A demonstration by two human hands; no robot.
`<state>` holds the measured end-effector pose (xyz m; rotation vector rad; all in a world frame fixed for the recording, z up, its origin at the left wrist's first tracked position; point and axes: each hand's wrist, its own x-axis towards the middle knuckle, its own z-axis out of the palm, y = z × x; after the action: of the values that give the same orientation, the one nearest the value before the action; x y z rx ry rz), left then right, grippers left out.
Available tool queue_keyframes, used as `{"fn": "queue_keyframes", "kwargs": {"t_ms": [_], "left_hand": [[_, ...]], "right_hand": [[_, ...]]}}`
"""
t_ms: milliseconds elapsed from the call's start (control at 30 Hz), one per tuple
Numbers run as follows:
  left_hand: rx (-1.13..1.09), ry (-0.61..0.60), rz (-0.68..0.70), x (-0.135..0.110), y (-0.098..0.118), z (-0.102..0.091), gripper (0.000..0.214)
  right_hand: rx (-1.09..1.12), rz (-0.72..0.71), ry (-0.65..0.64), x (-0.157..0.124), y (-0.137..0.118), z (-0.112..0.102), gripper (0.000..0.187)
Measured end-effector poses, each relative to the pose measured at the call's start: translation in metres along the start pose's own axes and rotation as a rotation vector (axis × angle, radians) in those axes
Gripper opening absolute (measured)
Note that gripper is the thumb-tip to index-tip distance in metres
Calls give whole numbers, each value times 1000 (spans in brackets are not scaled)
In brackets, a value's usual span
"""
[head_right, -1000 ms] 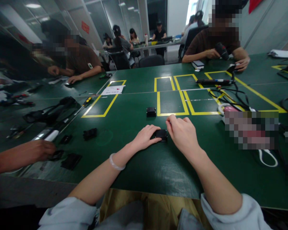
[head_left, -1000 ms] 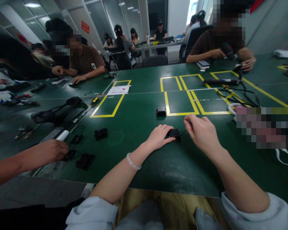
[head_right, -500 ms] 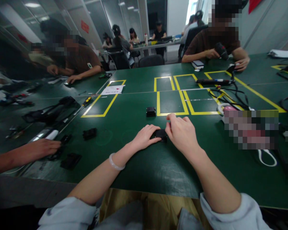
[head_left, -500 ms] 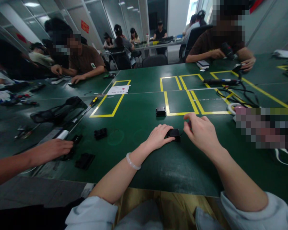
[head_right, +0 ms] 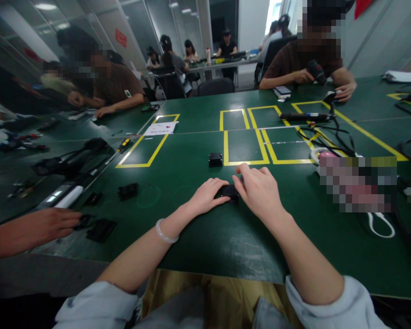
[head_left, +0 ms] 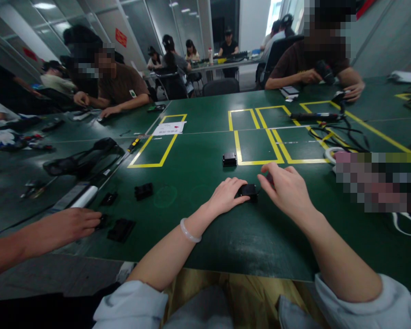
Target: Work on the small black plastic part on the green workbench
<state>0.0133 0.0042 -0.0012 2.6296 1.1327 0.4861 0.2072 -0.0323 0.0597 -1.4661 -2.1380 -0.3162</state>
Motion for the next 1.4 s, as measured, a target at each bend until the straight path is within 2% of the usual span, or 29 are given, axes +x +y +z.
{"fn": "queue_keyframes", "kwargs": {"t_ms": [267,433,600,967,1167,1400], "left_hand": [[3,-8,-9,0,0,2,40],[6,-5,-5,0,-1,2,40],[1,5,4,0,-1,2,40],[3,8,-1,0,-1,2,41],[6,1,-2,0,-1,2,41],[7,12,9,0,-2,3,39]], "right_hand": [[3,6,-21,1,0,-1,20],[8,-12,-11,0,1,-1,26],[-1,-3,-13,0,0,-1,21],[-2,17,0,-1,-1,-2,20],[-2,14,-7,-2,0,0,26],[-21,23,1,-1,-1,-1,22]]}}
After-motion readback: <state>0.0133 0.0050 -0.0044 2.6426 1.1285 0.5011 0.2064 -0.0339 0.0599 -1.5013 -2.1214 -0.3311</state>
